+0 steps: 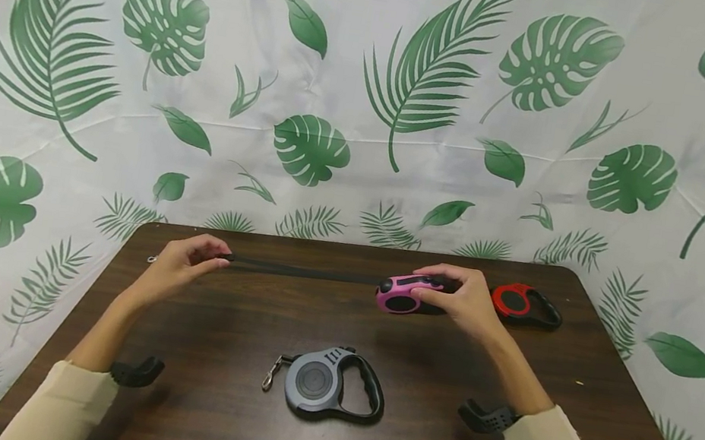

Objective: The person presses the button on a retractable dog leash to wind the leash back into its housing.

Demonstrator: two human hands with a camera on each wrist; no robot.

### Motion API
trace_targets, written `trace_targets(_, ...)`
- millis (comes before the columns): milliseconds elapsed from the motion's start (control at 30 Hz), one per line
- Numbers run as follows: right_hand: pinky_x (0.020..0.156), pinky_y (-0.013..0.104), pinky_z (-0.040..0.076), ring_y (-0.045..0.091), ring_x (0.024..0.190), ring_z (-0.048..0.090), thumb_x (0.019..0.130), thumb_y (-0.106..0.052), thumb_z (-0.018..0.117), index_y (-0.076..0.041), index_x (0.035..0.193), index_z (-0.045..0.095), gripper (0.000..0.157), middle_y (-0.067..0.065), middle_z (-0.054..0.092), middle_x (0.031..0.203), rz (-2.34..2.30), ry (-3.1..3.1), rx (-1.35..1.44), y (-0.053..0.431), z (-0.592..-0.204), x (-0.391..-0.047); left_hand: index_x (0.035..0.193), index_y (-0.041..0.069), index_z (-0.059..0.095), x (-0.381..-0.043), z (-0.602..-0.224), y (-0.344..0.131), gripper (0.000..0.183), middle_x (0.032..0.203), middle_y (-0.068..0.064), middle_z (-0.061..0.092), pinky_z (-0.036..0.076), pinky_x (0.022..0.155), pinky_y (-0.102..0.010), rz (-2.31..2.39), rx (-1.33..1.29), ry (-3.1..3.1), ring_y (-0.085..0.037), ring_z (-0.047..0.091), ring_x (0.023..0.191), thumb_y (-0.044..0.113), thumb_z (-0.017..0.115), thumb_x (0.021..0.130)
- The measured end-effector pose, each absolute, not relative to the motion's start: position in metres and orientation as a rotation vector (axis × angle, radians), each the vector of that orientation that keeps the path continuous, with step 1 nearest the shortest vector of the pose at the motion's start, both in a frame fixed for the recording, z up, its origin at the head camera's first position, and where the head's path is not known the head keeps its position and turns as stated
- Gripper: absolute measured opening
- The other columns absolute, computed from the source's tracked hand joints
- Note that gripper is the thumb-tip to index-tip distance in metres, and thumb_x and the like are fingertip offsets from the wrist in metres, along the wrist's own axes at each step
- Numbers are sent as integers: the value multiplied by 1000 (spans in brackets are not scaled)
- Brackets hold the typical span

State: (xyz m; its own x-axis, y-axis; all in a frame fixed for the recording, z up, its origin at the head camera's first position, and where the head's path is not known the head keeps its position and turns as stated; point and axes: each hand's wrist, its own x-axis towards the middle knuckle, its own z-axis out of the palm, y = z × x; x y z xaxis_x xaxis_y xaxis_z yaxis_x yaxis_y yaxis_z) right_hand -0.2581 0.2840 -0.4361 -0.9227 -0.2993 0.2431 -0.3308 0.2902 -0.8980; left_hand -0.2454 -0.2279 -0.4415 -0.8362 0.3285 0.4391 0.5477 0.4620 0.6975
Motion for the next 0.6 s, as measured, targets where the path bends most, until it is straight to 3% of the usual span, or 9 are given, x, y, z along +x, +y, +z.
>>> trace_targets(333,72,38,63,20,83,73,90,-10,86,-4,119,78,30,1,78,109,1772,-2475,612,275,-434,-257,110,1,72,-243,-440,-220,16,94,-11,75,48,64,-20,-1347,-743,-2452,-27,62,72,0,77,95)
trace_targets(600,73,34,63,21,85,72,90,-11,86,-4,119,78,30,1,78,110,1779,-2472,621,268,-436,-258,111,1,72,-245,-439,-213,15,95,-10,75,48,64,-21,-1379,-740,-2457,-28,63,74,1,75,97)
